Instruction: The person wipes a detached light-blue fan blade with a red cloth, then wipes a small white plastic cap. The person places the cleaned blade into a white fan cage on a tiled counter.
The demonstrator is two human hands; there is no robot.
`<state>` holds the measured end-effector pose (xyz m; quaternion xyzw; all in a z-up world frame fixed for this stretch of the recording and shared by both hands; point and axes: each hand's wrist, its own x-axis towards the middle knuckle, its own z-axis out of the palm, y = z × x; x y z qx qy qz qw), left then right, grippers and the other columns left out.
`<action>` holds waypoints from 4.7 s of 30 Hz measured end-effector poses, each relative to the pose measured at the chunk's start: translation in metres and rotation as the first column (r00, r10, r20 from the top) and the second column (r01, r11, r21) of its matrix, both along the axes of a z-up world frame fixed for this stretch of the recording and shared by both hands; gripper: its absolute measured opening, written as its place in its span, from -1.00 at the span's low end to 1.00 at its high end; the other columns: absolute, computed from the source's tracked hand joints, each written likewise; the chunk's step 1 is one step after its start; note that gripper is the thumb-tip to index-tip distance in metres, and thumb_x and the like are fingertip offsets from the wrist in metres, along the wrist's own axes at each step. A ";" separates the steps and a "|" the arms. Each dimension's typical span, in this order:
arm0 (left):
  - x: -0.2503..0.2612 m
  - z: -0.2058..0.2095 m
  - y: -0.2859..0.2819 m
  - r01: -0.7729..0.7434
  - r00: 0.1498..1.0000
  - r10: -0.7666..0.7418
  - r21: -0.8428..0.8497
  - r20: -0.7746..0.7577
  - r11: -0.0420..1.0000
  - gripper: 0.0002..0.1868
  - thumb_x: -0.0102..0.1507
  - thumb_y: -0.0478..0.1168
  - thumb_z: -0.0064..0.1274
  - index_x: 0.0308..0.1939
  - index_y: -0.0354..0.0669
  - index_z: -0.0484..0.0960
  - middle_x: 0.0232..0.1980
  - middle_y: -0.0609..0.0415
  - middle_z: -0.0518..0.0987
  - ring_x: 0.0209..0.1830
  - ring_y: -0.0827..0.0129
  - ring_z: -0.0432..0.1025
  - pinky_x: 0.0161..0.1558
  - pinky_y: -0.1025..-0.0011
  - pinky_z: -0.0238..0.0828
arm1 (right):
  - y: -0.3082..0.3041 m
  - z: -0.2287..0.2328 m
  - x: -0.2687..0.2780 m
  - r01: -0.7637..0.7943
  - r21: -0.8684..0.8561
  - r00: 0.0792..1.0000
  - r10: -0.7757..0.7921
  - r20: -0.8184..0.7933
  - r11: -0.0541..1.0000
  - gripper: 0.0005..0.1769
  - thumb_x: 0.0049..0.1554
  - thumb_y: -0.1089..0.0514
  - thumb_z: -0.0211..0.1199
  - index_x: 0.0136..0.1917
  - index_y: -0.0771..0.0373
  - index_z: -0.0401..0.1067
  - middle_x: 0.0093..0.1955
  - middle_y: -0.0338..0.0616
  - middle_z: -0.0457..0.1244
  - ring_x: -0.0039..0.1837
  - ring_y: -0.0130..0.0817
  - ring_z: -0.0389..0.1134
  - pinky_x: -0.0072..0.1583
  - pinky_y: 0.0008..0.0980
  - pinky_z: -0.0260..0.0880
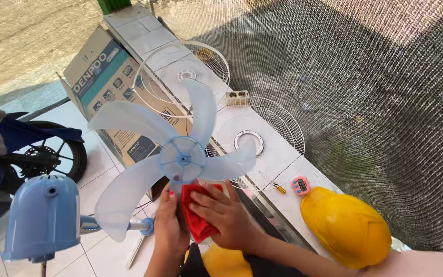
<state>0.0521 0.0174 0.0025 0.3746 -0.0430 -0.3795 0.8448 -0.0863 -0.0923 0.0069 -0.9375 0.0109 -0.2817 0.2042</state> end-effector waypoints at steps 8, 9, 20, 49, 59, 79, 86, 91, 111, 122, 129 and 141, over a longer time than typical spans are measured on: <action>0.050 -0.012 0.016 -0.004 1.000 0.003 0.115 0.004 0.993 -0.47 0.38 -0.13 -0.23 0.43 -0.17 0.31 0.22 -0.21 0.56 0.10 0.04 0.52 0.20 0.11 0.44 | 0.012 -0.039 -0.010 -0.098 0.273 0.995 0.094 0.028 0.957 -0.45 0.07 0.13 0.34 0.35 0.16 0.45 0.42 -0.09 0.33 0.51 -0.12 0.30 0.56 0.11 0.01; 0.056 -0.014 0.017 -0.010 1.000 0.013 0.150 -0.018 0.989 -0.48 0.38 -0.13 -0.23 0.43 -0.15 0.32 0.20 -0.21 0.57 0.07 0.03 0.52 0.17 0.11 0.45 | 0.007 -0.049 -0.014 -0.025 0.391 0.998 0.004 0.055 0.920 -0.47 0.09 0.11 0.35 0.33 0.19 0.43 0.38 -0.04 0.33 0.46 -0.12 0.34 0.53 0.09 0.08; 0.058 -0.046 0.002 0.121 0.993 -0.111 0.308 -0.052 0.944 -0.52 0.36 -0.09 -0.15 0.34 -0.14 0.46 0.06 -0.20 0.62 -0.10 0.11 0.53 -0.04 0.18 0.52 | -0.054 -0.065 -0.025 -0.336 0.827 0.766 -0.641 -0.038 -0.450 -0.45 0.22 -0.13 0.10 0.36 0.20 0.33 0.33 -0.15 0.32 0.30 -0.26 0.38 0.33 -0.11 0.34; 0.092 -0.001 0.009 -0.123 0.890 -0.112 0.469 0.443 0.875 -0.35 0.34 -0.16 0.24 0.37 -0.39 0.28 -0.13 -0.16 0.49 -0.23 0.26 0.33 -0.17 0.28 0.30 | -0.058 -0.014 -0.022 -0.338 0.933 0.928 -0.209 0.309 -0.123 -0.52 0.15 0.24 0.30 0.30 0.41 0.30 0.24 0.15 0.36 0.31 0.04 0.41 0.35 0.09 0.40; 0.081 0.002 0.002 0.056 0.985 -0.052 -0.022 0.166 0.998 -0.75 0.45 -0.26 -0.18 0.15 -0.27 0.45 0.09 -0.33 0.61 0.12 -0.08 0.56 0.14 0.14 0.51 | -0.068 -0.012 -0.006 -0.307 0.914 0.845 -0.518 0.135 -0.264 -0.50 0.21 0.13 0.19 0.38 0.32 0.27 0.27 0.01 0.33 0.26 -0.09 0.39 0.25 0.04 0.42; 0.076 0.032 0.012 0.020 0.994 -0.017 -0.025 0.107 0.999 -0.70 0.46 -0.08 -0.20 0.18 -0.16 0.34 0.12 -0.37 0.57 0.13 -0.25 0.50 0.04 -0.18 0.47 | -0.049 0.013 0.029 0.380 -0.058 0.918 -0.368 0.147 0.923 -0.30 -0.02 0.24 0.14 0.43 0.25 0.35 0.57 0.09 0.10 0.66 0.16 -0.03 0.59 0.33 -0.36; 0.076 0.037 0.016 0.002 1.000 -0.002 0.016 0.007 1.000 -0.55 0.43 0.07 -0.34 0.24 -0.11 0.37 0.13 -0.33 0.59 0.11 -0.22 0.53 0.02 -0.07 0.51 | -0.021 -0.025 0.010 0.320 -0.074 0.941 -0.307 0.142 0.945 -0.34 0.00 0.19 0.15 0.39 0.26 0.38 0.55 0.13 0.10 0.63 0.25 -0.05 0.58 0.31 -0.40; 0.073 0.035 0.016 0.044 0.997 -0.047 -0.048 -0.057 0.998 -0.58 0.48 0.04 -0.33 0.22 -0.16 0.37 0.11 -0.33 0.58 0.10 -0.20 0.51 0.02 -0.10 0.50 | -0.027 -0.043 -0.003 0.379 -0.109 0.921 -0.363 0.138 0.919 -0.40 0.05 0.14 0.20 0.37 0.23 0.38 0.56 0.11 0.10 0.65 0.19 -0.04 0.60 0.35 -0.45; 0.016 -0.010 -0.005 0.350 0.935 -0.354 -0.135 -0.012 0.927 -0.27 0.41 0.18 -0.44 0.49 -0.27 0.17 0.49 -0.07 0.35 0.49 0.19 0.25 0.44 0.17 0.20 | 0.003 -0.016 0.032 0.220 -0.049 0.976 -0.219 0.014 0.974 -0.28 0.04 0.12 0.22 0.49 0.25 0.32 0.62 0.01 0.09 0.70 0.13 -0.08 0.60 0.40 -0.46; 0.037 -0.031 0.011 0.410 0.704 -0.375 0.086 0.603 0.908 0.04 0.40 0.48 -0.52 0.45 -0.52 0.22 0.43 -0.27 0.42 0.44 0.09 0.34 0.42 0.22 0.27 | 0.018 0.004 0.031 0.203 -0.166 0.979 -0.203 0.020 0.965 -0.39 0.14 0.09 0.18 0.46 0.17 0.37 0.59 -0.07 0.12 0.69 0.05 -0.07 0.58 0.37 -0.45; 0.025 -0.075 0.016 0.438 0.691 -0.476 0.208 0.544 0.874 0.04 0.36 0.50 -0.51 0.46 -0.41 0.26 0.33 -0.20 0.46 0.26 0.19 0.36 0.22 0.29 0.34 | 0.005 0.009 0.031 0.211 -0.089 0.978 -0.209 0.029 0.974 -0.36 0.09 0.09 0.22 0.45 0.17 0.37 0.60 -0.02 0.08 0.69 0.13 -0.11 0.59 0.36 -0.48; 0.038 -0.124 -0.015 0.158 0.872 -0.206 0.143 0.443 0.977 -0.30 0.45 0.40 -0.43 -0.04 -0.19 0.41 -0.12 0.12 0.42 -0.12 0.44 0.28 0.04 0.40 0.30 | 0.001 -0.028 0.023 0.262 -0.166 0.964 -0.251 0.088 0.951 -0.40 0.11 0.09 0.24 0.43 0.13 0.40 0.60 -0.03 0.07 0.68 0.13 -0.10 0.58 0.36 -0.50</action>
